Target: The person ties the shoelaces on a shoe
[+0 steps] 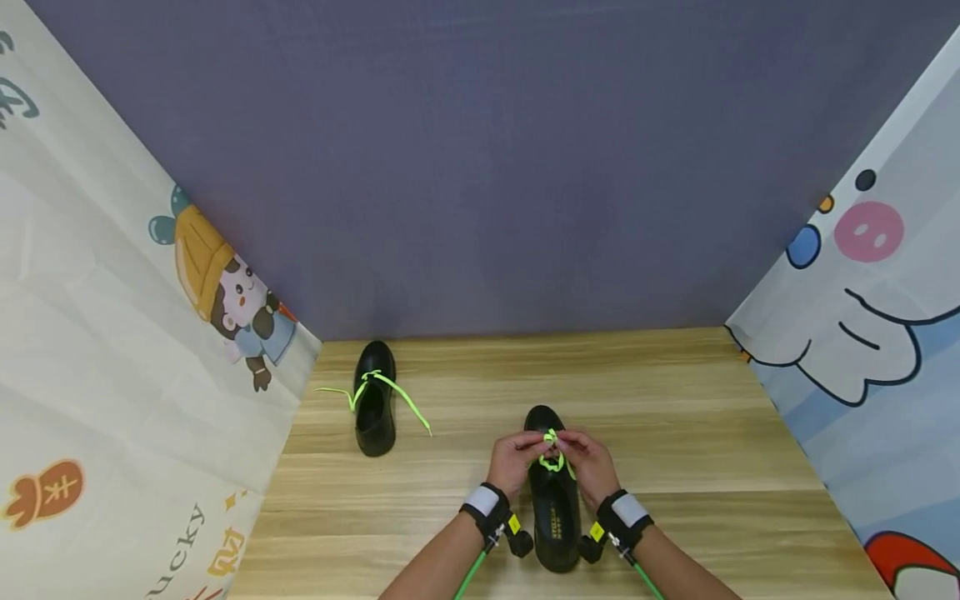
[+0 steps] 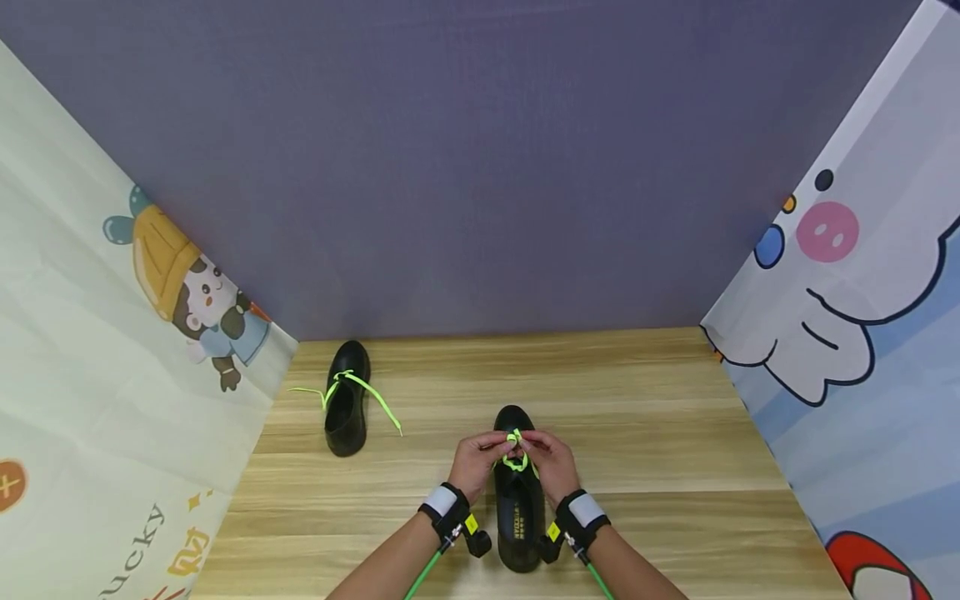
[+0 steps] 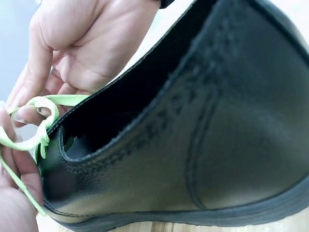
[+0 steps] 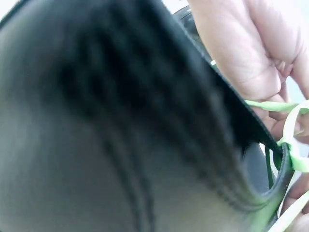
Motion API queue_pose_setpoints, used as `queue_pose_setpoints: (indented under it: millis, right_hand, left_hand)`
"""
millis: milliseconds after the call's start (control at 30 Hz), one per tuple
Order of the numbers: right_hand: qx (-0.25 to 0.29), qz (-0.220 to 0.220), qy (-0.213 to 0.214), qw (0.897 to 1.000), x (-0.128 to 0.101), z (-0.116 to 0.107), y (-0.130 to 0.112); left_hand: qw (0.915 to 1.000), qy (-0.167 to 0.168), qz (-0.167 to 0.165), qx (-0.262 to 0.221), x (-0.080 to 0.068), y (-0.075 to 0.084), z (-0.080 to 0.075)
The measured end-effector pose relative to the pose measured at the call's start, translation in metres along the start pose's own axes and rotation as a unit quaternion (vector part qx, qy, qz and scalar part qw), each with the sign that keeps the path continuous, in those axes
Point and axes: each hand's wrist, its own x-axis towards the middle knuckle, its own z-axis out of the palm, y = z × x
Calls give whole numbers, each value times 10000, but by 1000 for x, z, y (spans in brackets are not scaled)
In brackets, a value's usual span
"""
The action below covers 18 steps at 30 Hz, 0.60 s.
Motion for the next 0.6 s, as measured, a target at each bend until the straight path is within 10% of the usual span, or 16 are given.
queue_pose_setpoints:
  millis: [367,467,600]
  right_hand:
    - [-1366,-1219,-524,9817,-4,2,-6]
    - [-2120,-2196,-802,9489,-3,-1,-5]
    - [-3210,-3422,-818,8793,1,-7,0]
  left_hand:
    - [9972,480,-47,576,-2,1,4]
    - [9921,811,5,959,-3,5,9]
    - [9849,980,-35,1430,-3,10,14]
